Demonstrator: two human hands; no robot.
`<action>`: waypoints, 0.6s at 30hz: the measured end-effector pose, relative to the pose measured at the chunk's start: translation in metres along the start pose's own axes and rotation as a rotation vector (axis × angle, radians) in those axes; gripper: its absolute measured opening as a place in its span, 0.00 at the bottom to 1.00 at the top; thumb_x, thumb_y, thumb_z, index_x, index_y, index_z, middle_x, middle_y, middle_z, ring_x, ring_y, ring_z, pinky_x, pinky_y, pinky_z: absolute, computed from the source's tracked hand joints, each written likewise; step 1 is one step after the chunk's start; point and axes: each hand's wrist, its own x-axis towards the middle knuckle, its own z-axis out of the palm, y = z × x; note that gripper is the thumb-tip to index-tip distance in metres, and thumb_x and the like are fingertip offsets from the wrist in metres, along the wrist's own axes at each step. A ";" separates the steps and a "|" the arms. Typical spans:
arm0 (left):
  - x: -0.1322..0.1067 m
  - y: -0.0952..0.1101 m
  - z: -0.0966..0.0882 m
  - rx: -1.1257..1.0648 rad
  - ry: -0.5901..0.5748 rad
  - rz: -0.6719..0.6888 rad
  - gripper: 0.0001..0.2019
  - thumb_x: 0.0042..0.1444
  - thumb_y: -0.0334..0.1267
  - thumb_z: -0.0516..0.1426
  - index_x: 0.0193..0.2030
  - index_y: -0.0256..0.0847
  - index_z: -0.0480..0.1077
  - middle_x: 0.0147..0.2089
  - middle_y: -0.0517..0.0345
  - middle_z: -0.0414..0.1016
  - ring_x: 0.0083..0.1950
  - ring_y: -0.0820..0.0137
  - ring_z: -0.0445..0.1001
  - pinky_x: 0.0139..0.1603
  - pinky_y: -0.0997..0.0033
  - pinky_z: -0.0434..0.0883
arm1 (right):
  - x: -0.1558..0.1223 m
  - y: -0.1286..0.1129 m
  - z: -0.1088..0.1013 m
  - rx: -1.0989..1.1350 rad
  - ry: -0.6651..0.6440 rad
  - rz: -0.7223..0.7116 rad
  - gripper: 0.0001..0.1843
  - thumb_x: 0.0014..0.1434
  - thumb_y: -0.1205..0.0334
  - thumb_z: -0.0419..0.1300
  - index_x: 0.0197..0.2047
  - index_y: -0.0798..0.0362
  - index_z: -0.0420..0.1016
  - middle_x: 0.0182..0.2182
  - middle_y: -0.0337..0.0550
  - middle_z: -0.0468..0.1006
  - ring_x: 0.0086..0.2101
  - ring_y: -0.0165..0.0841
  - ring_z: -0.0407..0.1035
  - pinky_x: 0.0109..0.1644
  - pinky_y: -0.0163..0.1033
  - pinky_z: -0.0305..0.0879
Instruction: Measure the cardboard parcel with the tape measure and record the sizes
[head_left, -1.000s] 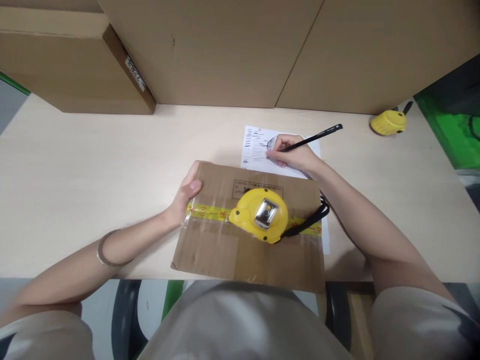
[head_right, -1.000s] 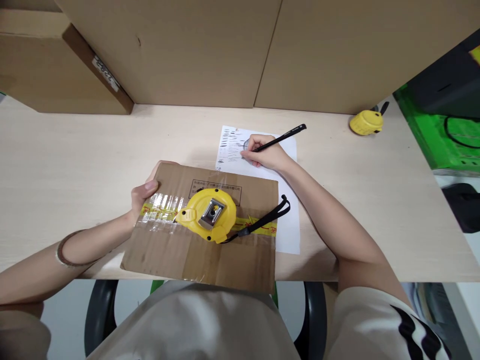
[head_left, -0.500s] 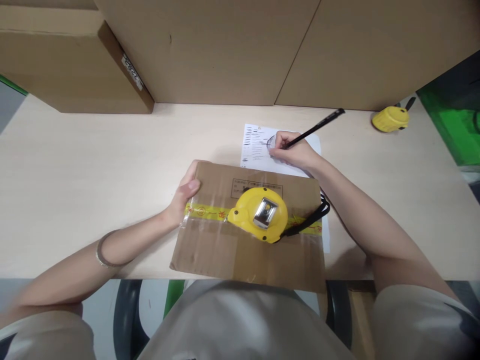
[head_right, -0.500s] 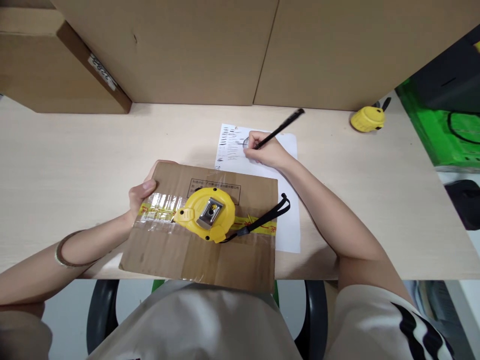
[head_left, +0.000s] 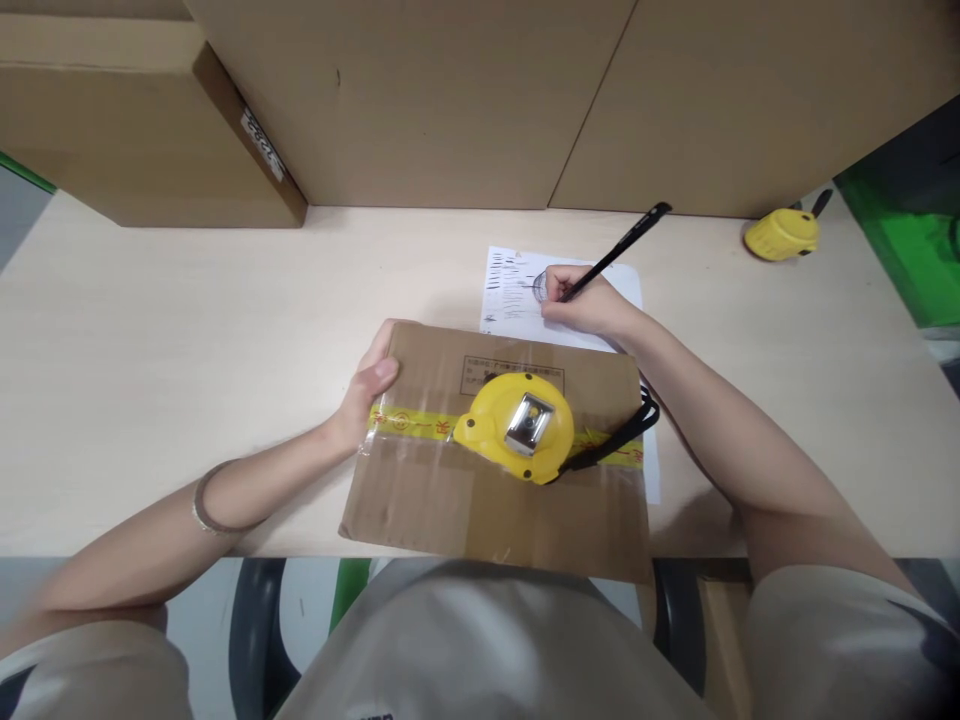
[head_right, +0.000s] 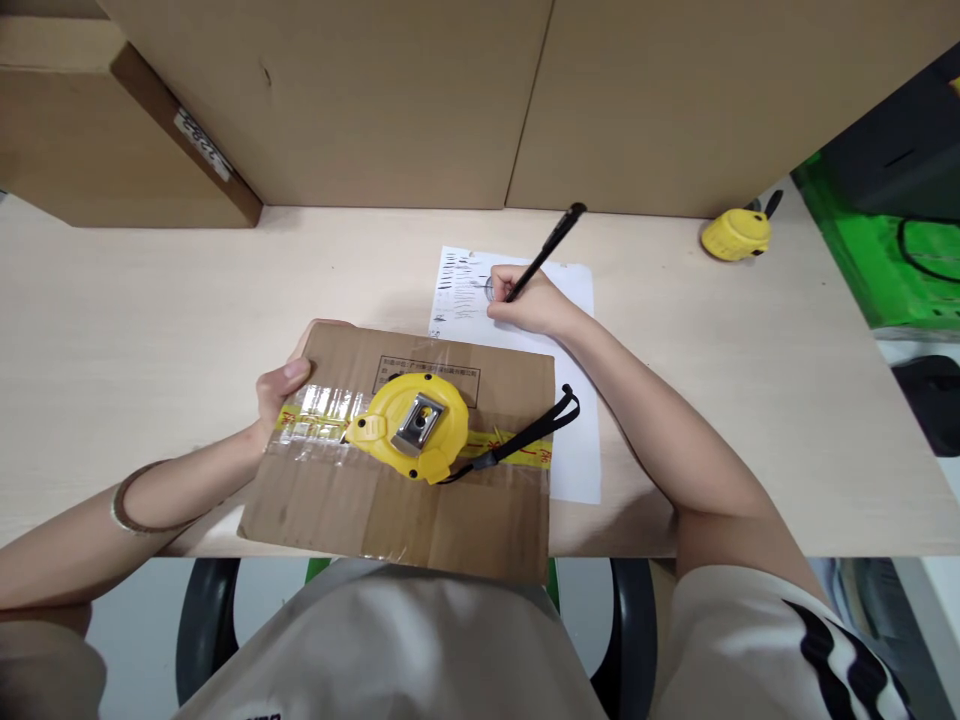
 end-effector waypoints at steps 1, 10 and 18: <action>0.000 -0.001 -0.001 0.000 0.000 0.003 0.25 0.52 0.59 0.68 0.48 0.47 0.70 0.40 0.53 0.76 0.46 0.51 0.80 0.44 0.52 0.79 | 0.000 0.000 0.000 0.004 -0.001 0.000 0.21 0.45 0.74 0.74 0.21 0.52 0.63 0.17 0.32 0.65 0.22 0.21 0.56 0.25 0.32 0.47; 0.000 -0.002 -0.002 0.013 -0.010 -0.001 0.23 0.52 0.60 0.68 0.45 0.48 0.72 0.40 0.52 0.76 0.47 0.51 0.80 0.43 0.53 0.78 | -0.006 -0.003 0.002 0.036 -0.093 0.030 0.26 0.51 0.52 0.80 0.26 0.50 0.66 0.18 0.36 0.70 0.19 0.25 0.60 0.24 0.35 0.53; -0.001 -0.001 0.000 0.014 0.005 -0.016 0.23 0.52 0.60 0.68 0.45 0.47 0.74 0.40 0.52 0.77 0.48 0.50 0.80 0.45 0.51 0.79 | 0.000 0.002 -0.001 -0.021 -0.042 -0.002 0.22 0.45 0.69 0.74 0.21 0.52 0.61 0.19 0.32 0.63 0.23 0.23 0.55 0.27 0.34 0.46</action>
